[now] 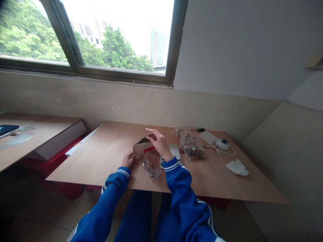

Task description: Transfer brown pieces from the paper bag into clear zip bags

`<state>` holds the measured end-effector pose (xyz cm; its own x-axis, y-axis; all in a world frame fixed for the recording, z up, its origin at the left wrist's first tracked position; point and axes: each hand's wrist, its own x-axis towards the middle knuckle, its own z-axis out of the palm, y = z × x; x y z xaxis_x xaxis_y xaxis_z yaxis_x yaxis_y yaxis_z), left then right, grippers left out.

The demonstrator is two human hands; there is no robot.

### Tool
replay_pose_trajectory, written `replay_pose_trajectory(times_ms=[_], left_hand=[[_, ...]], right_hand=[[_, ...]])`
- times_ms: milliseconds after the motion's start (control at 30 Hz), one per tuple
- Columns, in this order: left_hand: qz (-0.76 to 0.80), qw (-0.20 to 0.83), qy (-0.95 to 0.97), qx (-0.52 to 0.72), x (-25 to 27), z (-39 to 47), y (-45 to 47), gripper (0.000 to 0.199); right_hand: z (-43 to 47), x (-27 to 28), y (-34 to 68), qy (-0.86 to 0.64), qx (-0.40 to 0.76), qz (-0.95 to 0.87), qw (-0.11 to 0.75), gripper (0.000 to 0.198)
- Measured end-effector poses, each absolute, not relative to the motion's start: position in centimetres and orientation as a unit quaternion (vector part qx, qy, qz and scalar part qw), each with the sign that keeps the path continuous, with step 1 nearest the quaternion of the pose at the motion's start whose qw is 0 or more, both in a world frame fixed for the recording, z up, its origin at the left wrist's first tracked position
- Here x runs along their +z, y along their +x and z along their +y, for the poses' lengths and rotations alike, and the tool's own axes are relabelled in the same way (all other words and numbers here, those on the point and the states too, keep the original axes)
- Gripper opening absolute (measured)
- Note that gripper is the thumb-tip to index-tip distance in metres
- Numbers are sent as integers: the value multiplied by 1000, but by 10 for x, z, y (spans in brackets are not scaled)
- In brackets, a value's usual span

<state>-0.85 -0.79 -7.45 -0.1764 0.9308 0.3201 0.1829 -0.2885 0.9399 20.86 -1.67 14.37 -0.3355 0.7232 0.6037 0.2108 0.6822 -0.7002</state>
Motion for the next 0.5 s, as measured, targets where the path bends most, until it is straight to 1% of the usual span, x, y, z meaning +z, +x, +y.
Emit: replay_pose_trajectory(times_ms=[100,200,267,333,400,467,500], left_hand=[[505,321,554,579,-78,-7,-9,30],[506,321,553,579,-79,-6,-10,32],[507,321,552,578,-79,-7,-9,32],[509,322,551,577,-78,-7,-9,32],[510,324,550,577,-76,-7,-9,32],[509,325,550,577,-76,-7,-9,32],[509,326,550,577,-76,-7,-9,32]], right_hand=[[-12,144,204,-302,247,-776,495,32],[-11,145,200,-284,221,-812,460,26],[-15,145,201,-285,188,-823,453,27],[-23,145,206,-303,160,-810,476,31],[-33,140,215,-327,149,-780,513,30],[-42,129,225,-355,161,-748,537,26],[-46,120,229,-370,179,-742,529,25]])
